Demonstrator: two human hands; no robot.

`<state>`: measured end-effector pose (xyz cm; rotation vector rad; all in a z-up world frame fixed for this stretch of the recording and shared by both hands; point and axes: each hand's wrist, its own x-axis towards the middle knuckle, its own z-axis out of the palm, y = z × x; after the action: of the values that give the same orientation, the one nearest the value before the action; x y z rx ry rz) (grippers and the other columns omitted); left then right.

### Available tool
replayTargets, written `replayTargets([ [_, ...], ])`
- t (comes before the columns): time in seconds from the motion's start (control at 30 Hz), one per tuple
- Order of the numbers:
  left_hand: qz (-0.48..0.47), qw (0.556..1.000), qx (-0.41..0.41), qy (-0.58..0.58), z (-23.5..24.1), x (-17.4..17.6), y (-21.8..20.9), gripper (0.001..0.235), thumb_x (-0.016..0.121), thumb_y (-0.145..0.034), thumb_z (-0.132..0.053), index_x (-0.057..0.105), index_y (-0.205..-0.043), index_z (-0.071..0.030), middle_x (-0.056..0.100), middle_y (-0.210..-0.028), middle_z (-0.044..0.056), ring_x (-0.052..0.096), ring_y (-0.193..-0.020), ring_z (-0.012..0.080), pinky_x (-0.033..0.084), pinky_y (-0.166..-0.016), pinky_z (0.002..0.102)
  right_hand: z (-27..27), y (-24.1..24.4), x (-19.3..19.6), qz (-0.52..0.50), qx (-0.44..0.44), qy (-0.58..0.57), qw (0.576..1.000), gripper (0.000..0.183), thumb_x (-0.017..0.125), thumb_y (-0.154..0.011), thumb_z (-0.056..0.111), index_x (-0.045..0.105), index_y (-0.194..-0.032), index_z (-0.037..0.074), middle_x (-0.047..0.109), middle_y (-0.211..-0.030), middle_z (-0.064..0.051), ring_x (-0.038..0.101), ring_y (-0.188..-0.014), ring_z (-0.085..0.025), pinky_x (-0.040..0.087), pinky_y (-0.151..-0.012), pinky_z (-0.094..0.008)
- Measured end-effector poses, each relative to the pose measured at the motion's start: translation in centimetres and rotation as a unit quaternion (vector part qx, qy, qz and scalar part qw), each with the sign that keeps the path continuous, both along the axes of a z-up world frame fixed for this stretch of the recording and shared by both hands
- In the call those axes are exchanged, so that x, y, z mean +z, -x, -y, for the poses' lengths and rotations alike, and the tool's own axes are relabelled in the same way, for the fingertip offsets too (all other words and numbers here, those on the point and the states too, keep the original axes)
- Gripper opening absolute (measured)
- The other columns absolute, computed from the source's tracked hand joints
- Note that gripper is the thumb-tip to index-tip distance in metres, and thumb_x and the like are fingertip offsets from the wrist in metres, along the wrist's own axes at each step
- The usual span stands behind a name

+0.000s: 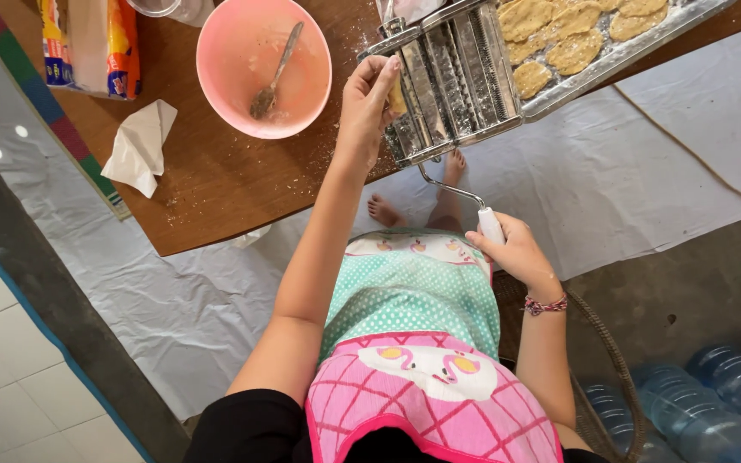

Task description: Rolling out dough pieces using a manual pasta machine and arranging them on a tray

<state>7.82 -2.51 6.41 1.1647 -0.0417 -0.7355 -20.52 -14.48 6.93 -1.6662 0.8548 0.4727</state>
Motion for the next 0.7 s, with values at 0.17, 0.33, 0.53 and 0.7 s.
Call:
replayTargets([
  [0.17, 0.016, 0.999, -0.032, 0.016, 0.3, -2.0, -0.5, 0.016, 0.065, -0.1, -0.028, 0.061, -0.089, -0.016, 0.06, -0.068, -0.004, 0.05, -0.055, 0.0043, 0.039, -0.049, 0.018, 0.0, 0.1, -0.1, 0.006, 0.008, -0.004, 1.0, 0.023, 0.071, -0.094, 0.026, 0.059, -0.083, 0.011, 0.057, -0.068, 0.0, 0.051, -0.062, -0.01, 0.041, -0.064, -0.027],
  [0.33, 0.068, 0.992, -0.011, -0.11, -0.1, -4.1, -0.6, 0.021, 0.066, -0.095, -0.037, 0.064, -0.094, -0.016, 0.064, -0.087, -0.001, 0.063, -0.075, 0.009, 0.058, -0.058, 0.023, 0.4, 0.6, -1.0, 0.046, 0.011, 0.016, 0.999, 0.022, 0.072, -0.096, 0.027, 0.06, -0.084, 0.013, 0.054, -0.077, 0.004, 0.046, -0.072, -0.008, 0.038, -0.068, -0.025],
  [0.53, 0.049, 0.993, 0.031, -0.106, -1.4, -3.6, -0.2, 0.022, 0.067, -0.095, -0.037, 0.059, -0.087, -0.019, 0.057, -0.078, -0.005, 0.054, -0.068, 0.0052, 0.048, -0.055, 0.02, 2.4, 1.6, -10.8, -0.017, -0.062, 0.202, 0.977, 0.035, 0.071, -0.097, 0.033, 0.049, -0.081, 0.011, 0.053, -0.072, -0.004, 0.046, -0.068, -0.019, 0.036, -0.064, -0.041],
  [0.7, 0.044, 0.989, 0.052, -0.13, -3.1, -4.7, -0.2, 0.023, 0.066, -0.095, -0.039, 0.059, -0.09, -0.018, 0.055, -0.082, -0.004, 0.051, -0.071, 0.0056, 0.046, -0.055, 0.017, -2.4, -1.8, -20.1, 0.149, 0.02, 0.231, 0.961, 0.053, 0.051, -0.094, 0.006, 0.03, -0.143, 0.011, 0.033, -0.138, -0.016, 0.056, -0.07, -0.022, 0.04, -0.06, -0.036],
])
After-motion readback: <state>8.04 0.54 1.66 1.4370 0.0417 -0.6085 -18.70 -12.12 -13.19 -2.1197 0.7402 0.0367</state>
